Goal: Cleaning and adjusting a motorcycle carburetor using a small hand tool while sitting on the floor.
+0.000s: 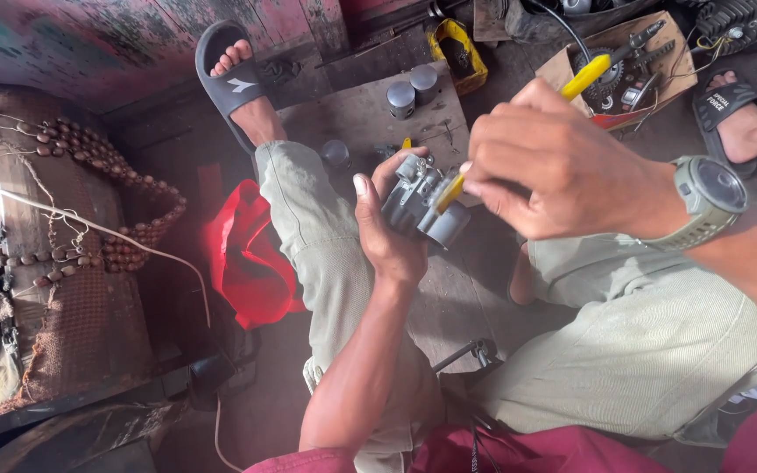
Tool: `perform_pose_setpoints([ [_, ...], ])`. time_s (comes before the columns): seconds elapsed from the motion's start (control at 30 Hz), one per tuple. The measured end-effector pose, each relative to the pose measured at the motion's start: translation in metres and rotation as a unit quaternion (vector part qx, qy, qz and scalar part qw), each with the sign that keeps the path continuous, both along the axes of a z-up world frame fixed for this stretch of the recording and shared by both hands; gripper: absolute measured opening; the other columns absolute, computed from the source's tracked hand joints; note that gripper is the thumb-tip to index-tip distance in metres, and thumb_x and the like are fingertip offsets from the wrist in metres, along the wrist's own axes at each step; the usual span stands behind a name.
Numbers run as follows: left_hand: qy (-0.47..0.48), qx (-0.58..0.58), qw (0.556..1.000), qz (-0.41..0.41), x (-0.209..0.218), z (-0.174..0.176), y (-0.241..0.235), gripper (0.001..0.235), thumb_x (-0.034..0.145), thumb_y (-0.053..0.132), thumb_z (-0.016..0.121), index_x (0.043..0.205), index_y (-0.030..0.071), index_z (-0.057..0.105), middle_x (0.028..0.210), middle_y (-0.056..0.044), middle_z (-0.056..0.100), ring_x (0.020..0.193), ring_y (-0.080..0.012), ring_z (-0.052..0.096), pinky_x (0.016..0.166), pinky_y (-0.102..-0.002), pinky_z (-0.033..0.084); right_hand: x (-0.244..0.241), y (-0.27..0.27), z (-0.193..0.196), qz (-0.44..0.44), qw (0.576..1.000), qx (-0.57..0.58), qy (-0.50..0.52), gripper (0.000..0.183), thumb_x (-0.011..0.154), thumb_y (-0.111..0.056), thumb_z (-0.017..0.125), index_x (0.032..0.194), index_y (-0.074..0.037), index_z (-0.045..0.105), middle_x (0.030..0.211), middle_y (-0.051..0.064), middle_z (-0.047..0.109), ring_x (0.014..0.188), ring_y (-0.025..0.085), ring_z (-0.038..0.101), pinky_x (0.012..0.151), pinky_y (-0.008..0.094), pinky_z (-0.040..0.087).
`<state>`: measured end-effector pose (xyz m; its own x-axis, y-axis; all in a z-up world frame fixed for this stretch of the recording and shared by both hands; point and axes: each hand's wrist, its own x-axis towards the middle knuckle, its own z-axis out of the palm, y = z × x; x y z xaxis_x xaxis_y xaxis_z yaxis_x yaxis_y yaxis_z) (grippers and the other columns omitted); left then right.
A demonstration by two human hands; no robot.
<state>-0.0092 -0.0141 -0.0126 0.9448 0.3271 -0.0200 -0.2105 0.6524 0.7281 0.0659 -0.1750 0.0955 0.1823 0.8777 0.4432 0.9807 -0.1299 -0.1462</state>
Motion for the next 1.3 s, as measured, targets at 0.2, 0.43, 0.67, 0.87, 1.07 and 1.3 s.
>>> perform_pose_setpoints([
  [0.2,0.039,0.052,0.998,0.022,-0.004,0.014,0.001,0.064,0.103,0.059,0.036,0.111,0.006,0.071,0.112,-0.01,0.068,0.092,-0.0204,0.064,0.081,-0.034,0.053,-0.01,0.005,0.002,0.032,0.999,0.0,0.025,0.025,0.099,-0.005,0.063,0.079,-0.008,0.049,0.081,0.004,0.048,0.068,0.025,0.043,0.072,0.039,0.027],
  [0.43,-0.008,0.129,0.989,0.073,-0.002,0.009,0.004,0.066,0.103,0.058,0.04,0.115,0.001,0.071,0.102,-0.011,0.07,0.089,-0.019,0.067,0.077,-0.03,0.054,-0.008,0.002,0.001,0.006,1.0,-0.021,0.005,0.025,0.098,-0.006,0.067,0.079,-0.012,0.051,0.078,0.002,0.048,0.069,0.022,0.043,0.075,0.037,0.029],
  [0.67,-0.044,0.211,0.969,0.122,-0.004,0.007,0.007,0.061,0.108,0.051,0.035,0.113,0.002,0.07,0.116,-0.011,0.071,0.106,-0.0212,0.067,0.091,-0.031,0.053,0.004,-0.007,-0.007,-0.026,0.999,-0.027,0.003,0.022,0.098,-0.007,0.067,0.08,-0.014,0.055,0.076,0.001,0.049,0.068,0.019,0.041,0.074,0.035,0.029],
  [0.87,-0.043,0.228,0.964,0.13,-0.005,0.004,0.006,0.062,0.107,0.052,0.036,0.112,0.0,0.071,0.117,-0.014,0.071,0.11,-0.0244,0.067,0.093,-0.034,0.053,-0.006,-0.003,-0.003,0.011,0.999,-0.045,0.022,0.031,0.096,-0.007,0.068,0.074,-0.016,0.049,0.073,0.001,0.042,0.067,0.019,0.037,0.074,0.035,0.028],
  [1.07,-0.043,0.212,0.968,0.126,-0.004,0.003,0.004,0.06,0.107,0.052,0.04,0.111,0.001,0.072,0.114,-0.011,0.071,0.104,-0.0201,0.066,0.089,-0.03,0.052,-0.016,0.002,0.002,0.029,0.997,-0.04,0.051,0.026,0.095,-0.005,0.066,0.076,-0.012,0.05,0.074,0.001,0.044,0.066,0.021,0.043,0.074,0.038,0.031],
  [1.3,-0.036,0.229,0.964,0.129,-0.007,0.006,0.005,0.06,0.107,0.051,0.039,0.111,0.003,0.072,0.115,-0.012,0.072,0.108,-0.0215,0.067,0.092,-0.032,0.052,-0.005,-0.007,-0.003,-0.028,0.998,-0.045,0.017,0.021,0.095,-0.004,0.068,0.078,-0.01,0.056,0.076,0.001,0.051,0.067,0.02,0.045,0.073,0.037,0.03],
])
